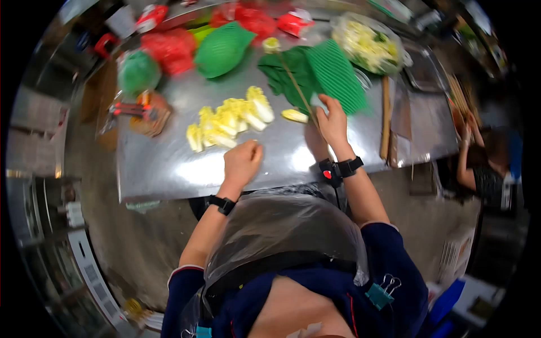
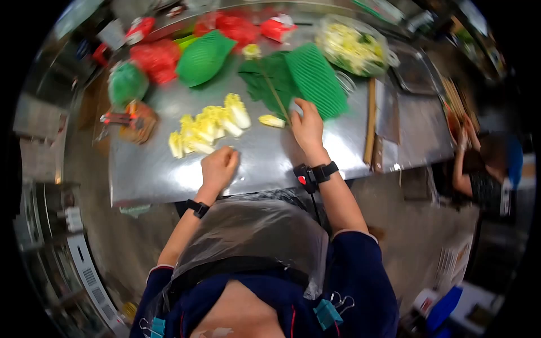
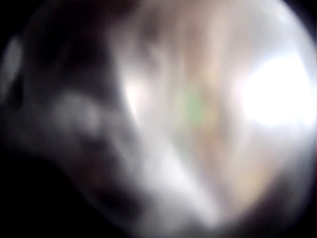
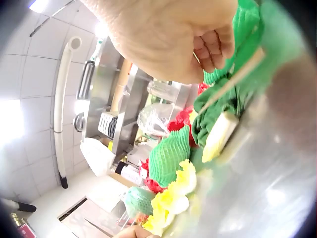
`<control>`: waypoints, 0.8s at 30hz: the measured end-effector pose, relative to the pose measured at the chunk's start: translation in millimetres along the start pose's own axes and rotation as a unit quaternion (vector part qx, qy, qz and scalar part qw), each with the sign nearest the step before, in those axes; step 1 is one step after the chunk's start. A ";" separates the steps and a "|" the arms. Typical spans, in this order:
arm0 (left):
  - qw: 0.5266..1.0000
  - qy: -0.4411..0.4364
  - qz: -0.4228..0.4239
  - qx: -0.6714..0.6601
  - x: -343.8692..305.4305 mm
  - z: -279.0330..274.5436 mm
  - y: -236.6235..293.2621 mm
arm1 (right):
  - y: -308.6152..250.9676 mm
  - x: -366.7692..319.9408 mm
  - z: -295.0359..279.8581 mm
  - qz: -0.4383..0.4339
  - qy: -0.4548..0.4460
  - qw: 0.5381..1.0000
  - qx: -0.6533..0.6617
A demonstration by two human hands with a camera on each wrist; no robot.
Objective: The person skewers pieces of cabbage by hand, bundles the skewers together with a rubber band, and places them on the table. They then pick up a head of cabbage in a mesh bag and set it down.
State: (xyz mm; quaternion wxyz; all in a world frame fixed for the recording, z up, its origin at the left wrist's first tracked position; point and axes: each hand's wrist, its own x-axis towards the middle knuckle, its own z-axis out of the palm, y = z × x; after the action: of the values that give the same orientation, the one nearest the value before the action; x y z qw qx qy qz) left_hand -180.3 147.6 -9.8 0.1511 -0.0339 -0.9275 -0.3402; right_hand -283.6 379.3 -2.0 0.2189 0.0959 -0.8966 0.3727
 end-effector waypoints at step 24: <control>1.000 0.003 0.017 0.014 1.4 5.1 4.1 | 174.8 -14.0 -174.6 0.253 0.084 0.890 -0.370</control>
State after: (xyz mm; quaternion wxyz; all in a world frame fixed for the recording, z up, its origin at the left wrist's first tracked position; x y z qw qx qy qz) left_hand -182.2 154.0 -10.5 0.1604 -0.0459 -0.9309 -0.3250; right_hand -273.6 626.5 -8.6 0.2112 -0.2543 -0.9417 0.0629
